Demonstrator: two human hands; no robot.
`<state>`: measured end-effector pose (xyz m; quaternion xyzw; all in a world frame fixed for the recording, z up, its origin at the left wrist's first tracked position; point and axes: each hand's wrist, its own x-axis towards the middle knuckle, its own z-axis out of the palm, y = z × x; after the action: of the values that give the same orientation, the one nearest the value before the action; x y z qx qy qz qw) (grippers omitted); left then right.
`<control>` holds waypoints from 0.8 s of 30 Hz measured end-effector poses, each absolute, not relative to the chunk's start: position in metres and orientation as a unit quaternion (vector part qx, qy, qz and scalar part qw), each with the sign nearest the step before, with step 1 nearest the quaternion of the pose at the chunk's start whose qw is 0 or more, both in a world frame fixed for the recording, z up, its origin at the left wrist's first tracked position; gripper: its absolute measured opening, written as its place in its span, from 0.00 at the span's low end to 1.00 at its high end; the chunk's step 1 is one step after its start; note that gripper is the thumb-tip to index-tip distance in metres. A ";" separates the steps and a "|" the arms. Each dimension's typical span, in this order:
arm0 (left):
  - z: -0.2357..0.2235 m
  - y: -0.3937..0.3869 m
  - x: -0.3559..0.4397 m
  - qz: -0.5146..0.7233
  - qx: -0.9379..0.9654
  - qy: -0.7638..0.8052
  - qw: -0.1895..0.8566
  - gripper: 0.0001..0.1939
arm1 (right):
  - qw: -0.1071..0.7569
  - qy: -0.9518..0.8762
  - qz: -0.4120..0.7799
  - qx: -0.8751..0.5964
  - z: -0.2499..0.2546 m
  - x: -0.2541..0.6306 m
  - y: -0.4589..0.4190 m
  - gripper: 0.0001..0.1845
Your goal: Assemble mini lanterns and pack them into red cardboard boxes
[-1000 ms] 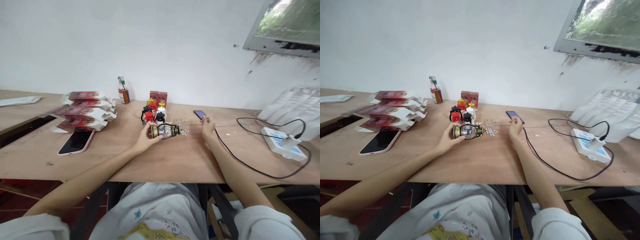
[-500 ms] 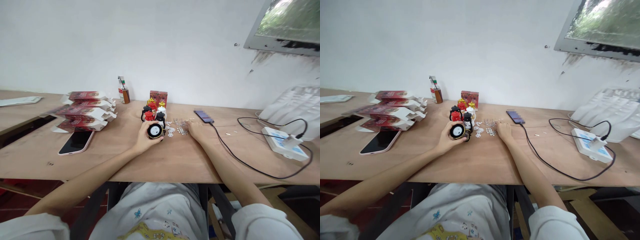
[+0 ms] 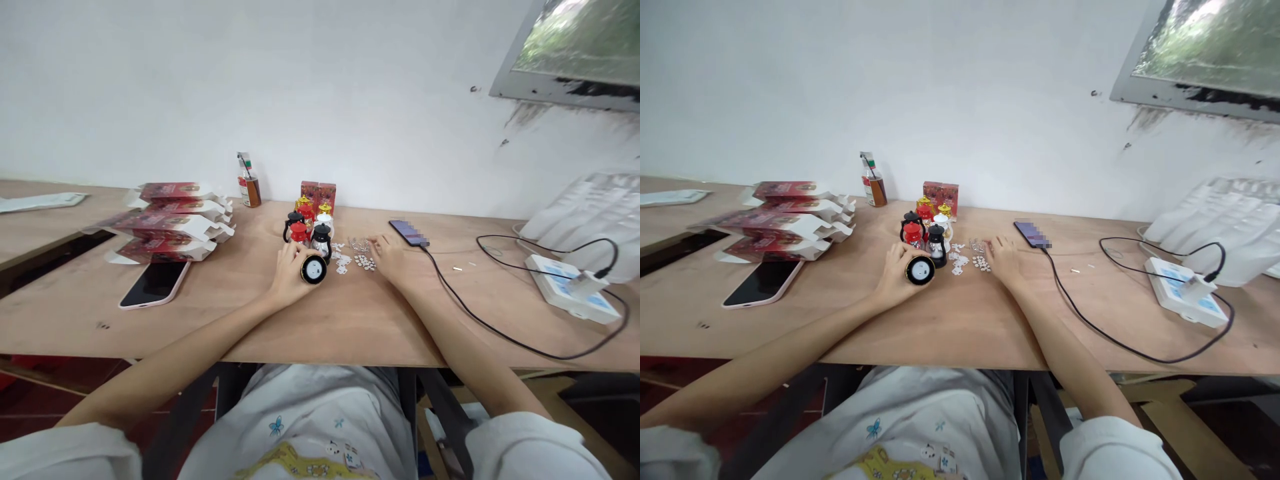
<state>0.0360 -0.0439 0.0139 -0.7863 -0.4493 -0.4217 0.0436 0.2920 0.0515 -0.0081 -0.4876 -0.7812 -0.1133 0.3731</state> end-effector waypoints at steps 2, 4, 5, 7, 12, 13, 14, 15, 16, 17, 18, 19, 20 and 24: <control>0.012 -0.043 0.036 -0.394 -0.804 -0.443 0.047 0.17 | 0.417 -0.796 -0.107 -0.425 -0.004 0.280 0.038 0.13; 0.010 -0.042 0.036 -0.374 -0.821 -0.428 0.045 0.17 | 0.442 -0.819 -0.103 -0.350 0.001 0.263 0.019 0.11; 0.009 -0.041 0.036 -0.369 -0.827 -0.422 0.042 0.17 | 0.449 -0.830 -0.106 -0.314 0.003 0.254 0.010 0.11; 0.007 -0.040 0.036 -0.359 -0.834 -0.417 0.034 0.16 | 0.443 -0.857 -0.105 -0.242 0.005 0.237 -0.008 0.09; 0.004 -0.036 0.035 -0.338 -0.847 -0.410 0.026 0.15 | 0.429 -0.878 -0.103 -0.184 0.000 0.215 -0.028 0.09; 0.003 -0.036 0.035 -0.334 -0.850 -0.406 0.027 0.15 | 0.425 -0.880 -0.096 -0.188 -0.002 0.215 -0.028 0.09; 0.003 -0.036 0.035 -0.330 -0.853 -0.403 0.028 0.14 | 0.420 -0.883 -0.085 -0.193 -0.003 0.215 -0.027 0.10; 0.002 -0.035 0.035 -0.323 -0.857 -0.401 0.028 0.14 | 0.415 -0.885 -0.073 -0.197 -0.004 0.215 -0.027 0.10; 0.002 -0.035 0.035 -0.316 -0.860 -0.400 0.029 0.14 | 0.411 -0.887 -0.063 -0.201 -0.005 0.216 -0.026 0.11; 0.002 -0.035 0.035 -0.310 -0.862 -0.400 0.029 0.13 | 0.409 -0.888 -0.056 -0.204 -0.005 0.216 -0.026 0.11; 0.002 -0.035 0.035 -0.306 -0.863 -0.400 0.029 0.13 | 0.407 -0.888 -0.054 -0.206 -0.005 0.217 -0.025 0.11; 0.002 -0.035 0.035 -0.304 -0.864 -0.400 0.029 0.13 | 0.404 -0.889 -0.057 -0.206 -0.005 0.217 -0.025 0.11; 0.003 -0.035 0.035 -0.304 -0.864 -0.399 0.029 0.13 | 0.401 -0.890 -0.065 -0.207 -0.004 0.216 -0.025 0.11; 0.004 -0.035 0.035 -0.303 -0.865 -0.400 0.034 0.14 | 0.383 -0.895 -0.109 -0.203 -0.003 0.214 -0.024 0.13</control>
<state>0.0351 -0.0354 0.0043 -0.8646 -0.3997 -0.3026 0.0344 0.2140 -0.0239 -0.0032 -0.2028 -0.8946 -0.1092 0.3829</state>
